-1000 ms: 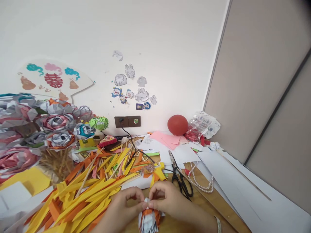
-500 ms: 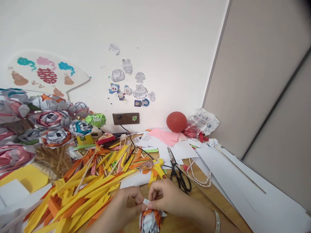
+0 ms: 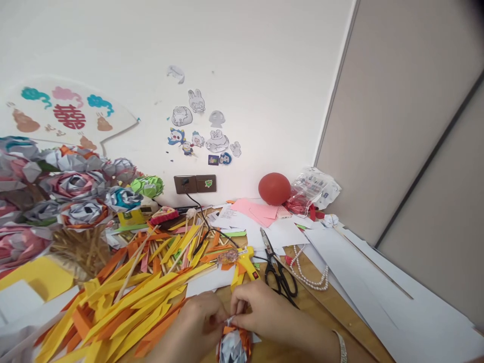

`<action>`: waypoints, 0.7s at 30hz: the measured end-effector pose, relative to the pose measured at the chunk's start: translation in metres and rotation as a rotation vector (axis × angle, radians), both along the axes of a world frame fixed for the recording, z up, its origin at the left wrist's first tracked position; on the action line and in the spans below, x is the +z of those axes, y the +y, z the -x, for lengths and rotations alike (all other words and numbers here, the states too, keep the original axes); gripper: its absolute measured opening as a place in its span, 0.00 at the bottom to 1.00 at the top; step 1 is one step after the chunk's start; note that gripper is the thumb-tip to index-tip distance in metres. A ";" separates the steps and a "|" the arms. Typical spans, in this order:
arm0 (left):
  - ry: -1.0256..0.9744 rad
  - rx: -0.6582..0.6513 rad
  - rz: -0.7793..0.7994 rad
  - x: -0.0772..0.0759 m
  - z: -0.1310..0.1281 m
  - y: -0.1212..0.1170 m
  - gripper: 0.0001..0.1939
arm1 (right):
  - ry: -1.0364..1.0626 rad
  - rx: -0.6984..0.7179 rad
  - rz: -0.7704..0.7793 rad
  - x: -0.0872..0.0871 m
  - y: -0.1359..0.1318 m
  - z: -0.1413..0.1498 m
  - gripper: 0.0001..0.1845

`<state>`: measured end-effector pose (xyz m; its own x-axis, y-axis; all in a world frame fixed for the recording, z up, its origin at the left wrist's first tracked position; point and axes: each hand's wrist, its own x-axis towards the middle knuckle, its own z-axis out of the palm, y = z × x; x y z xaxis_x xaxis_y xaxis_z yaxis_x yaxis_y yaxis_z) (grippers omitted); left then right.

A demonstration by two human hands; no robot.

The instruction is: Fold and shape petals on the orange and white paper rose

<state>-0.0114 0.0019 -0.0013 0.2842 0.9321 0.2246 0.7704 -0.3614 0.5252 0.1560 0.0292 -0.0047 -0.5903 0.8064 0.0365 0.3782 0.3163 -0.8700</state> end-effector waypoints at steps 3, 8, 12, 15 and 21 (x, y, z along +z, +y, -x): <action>-0.221 0.005 0.150 0.001 0.003 0.003 0.05 | 0.055 -0.061 -0.016 0.001 0.002 0.000 0.03; -0.819 -0.232 0.311 -0.012 0.014 0.007 0.31 | 0.403 -0.307 0.106 -0.004 0.015 0.002 0.10; -0.621 -0.075 0.104 -0.028 0.008 0.002 0.43 | 0.624 -0.331 0.267 -0.010 0.016 0.009 0.18; -0.562 0.051 0.037 -0.030 0.000 -0.003 0.41 | 0.649 -0.255 0.303 -0.009 0.009 0.014 0.19; -0.527 0.050 -0.075 -0.019 -0.011 -0.008 0.25 | 0.576 -0.162 0.350 -0.002 0.010 0.007 0.15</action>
